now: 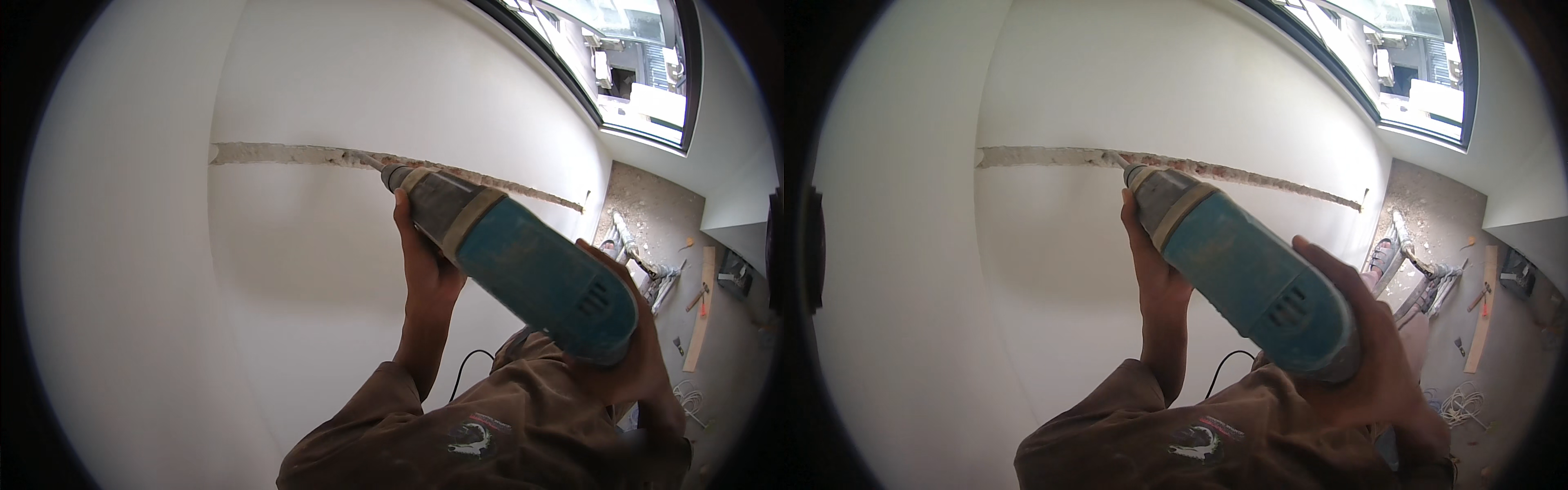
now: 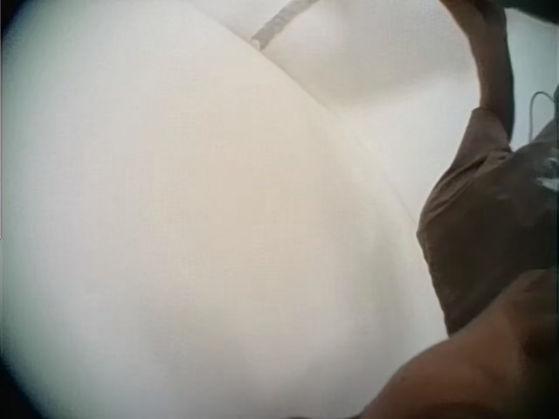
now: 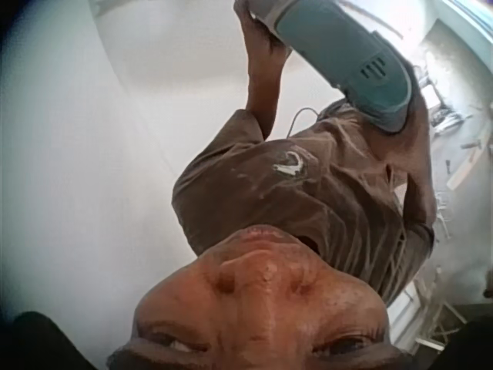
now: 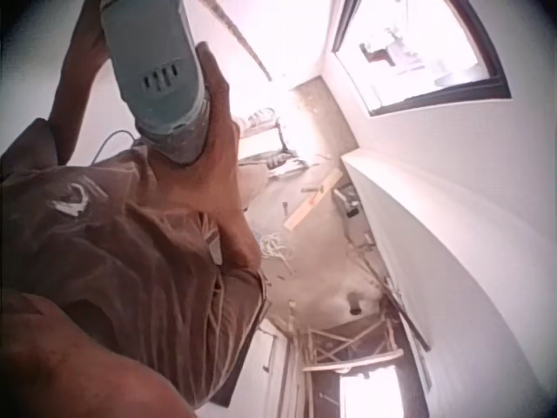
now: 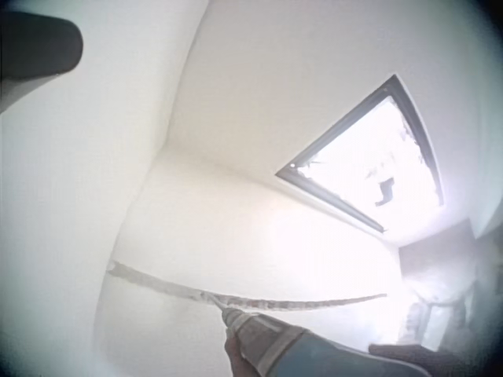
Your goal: The person uses a power drill to create a series of holes along a horizontal and vertical line on a wall while standing on a ladder.
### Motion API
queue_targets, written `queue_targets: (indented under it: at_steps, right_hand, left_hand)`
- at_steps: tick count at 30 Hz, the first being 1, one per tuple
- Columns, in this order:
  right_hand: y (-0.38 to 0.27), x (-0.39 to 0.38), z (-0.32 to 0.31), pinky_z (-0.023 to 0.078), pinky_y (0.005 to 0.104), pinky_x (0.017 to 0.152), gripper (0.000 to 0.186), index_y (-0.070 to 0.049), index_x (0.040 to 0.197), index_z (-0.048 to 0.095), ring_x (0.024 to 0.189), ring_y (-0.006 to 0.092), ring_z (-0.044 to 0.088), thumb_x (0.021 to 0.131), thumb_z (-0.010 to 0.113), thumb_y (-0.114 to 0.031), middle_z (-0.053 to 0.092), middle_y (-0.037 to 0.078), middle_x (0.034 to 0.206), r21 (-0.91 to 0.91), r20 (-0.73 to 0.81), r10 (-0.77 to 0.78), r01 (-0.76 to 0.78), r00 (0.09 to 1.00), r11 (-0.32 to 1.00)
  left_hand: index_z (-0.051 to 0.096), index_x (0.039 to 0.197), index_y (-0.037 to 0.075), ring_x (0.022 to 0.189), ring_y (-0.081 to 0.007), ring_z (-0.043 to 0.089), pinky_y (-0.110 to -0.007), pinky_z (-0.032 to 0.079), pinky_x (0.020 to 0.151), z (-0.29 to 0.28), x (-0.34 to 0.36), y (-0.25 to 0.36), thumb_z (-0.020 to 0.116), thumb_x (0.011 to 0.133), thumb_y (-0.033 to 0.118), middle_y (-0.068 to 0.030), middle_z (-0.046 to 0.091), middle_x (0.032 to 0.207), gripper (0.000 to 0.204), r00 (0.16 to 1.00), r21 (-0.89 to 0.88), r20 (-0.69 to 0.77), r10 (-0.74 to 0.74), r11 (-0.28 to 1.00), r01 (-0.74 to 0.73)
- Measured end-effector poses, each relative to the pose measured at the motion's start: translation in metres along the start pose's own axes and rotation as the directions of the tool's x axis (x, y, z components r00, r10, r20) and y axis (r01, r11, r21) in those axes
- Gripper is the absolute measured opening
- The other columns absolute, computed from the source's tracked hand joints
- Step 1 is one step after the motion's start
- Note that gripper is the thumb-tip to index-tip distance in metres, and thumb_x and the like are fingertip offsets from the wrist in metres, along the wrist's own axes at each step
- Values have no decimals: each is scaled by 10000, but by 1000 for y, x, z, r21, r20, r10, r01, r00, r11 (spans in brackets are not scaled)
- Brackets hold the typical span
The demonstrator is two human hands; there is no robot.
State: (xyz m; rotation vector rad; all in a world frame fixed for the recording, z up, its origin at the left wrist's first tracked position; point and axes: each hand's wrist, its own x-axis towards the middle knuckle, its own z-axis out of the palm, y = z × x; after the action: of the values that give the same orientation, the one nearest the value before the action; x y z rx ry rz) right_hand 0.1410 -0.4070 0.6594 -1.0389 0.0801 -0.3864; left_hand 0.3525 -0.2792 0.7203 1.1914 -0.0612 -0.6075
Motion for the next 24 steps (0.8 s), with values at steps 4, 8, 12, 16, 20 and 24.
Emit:
queue_targets:
  at_steps: [4, 8, 12, 16, 20, 24]
  right_hand:
    - [-10, 10, -6, 380, 369, 1027, 852, 12, 1379, 365, 1224, 256, 500, 585, 672, 23, 512, 189, 1289, -164, -58, -72, 61, 996, 984]
    - [-5, 14, -18, 388, 400, 1029, 886, 11, 1382, 350, 1211, 299, 503, 578, 723, 4, 505, 209, 1277, -326, -93, -113, 77, 989, 942]
    - [4, 34, -28, 421, 416, 989, 905, 11, 1405, 299, 1173, 334, 523, 617, 744, -6, 506, 233, 1252, -450, -119, -216, 141, 969, 882]
    - [-16, 64, -21, 560, 397, 658, 836, -22, 1421, 180, 785, 273, 672, 705, 601, 71, 622, 214, 934, -452, -105, -236, 165, 966, 877]
    - [-31, 75, -14, 565, 377, 630, 880, -51, 1442, 189, 789, 281, 673, 685, 633, 28, 625, 210, 957, -513, -179, -270, 144, 946, 846]
    - [-38, 82, -13, 566, 376, 625, 882, -55, 1438, 202, 783, 278, 674, 682, 652, 13, 627, 205, 961, -608, -201, -300, 122, 932, 785]
  left_hand:
    - [520, 1178, 79, 1021, -207, 599, -373, 531, 830, 0, 9, 5, 436, 933, 556, -86, 597, 1071, 542, 999, 31, 27, -19, 999, 19]
    - [515, 1182, 62, 981, -203, 599, -356, 525, 826, 8, 21, 13, 469, 919, 566, -72, 595, 1047, 570, 999, 27, 6, 44, 999, -45]
    - [512, 1186, 37, 867, -143, 570, -304, 503, 805, -4, 37, 29, 510, 904, 566, -49, 582, 1034, 600, 999, -39, 43, 8, 999, -6]
    - [511, 1188, 39, 949, -135, 550, -309, 478, 864, 0, 48, 35, 536, 893, 560, -44, 562, 1093, 599, 992, 29, 4, 124, 992, -124]
    - [507, 1192, 88, 890, -124, 546, -308, 483, 866, -1, 52, 45, 528, 899, 553, -12, 563, 1050, 550, 988, -25, 52, 145, 989, -144]
    - [516, 1179, 117, 809, -101, 518, -321, 481, 870, 5, 53, 51, 531, 888, 574, 19, 562, 977, 542, 977, -115, 60, 206, 973, -198]
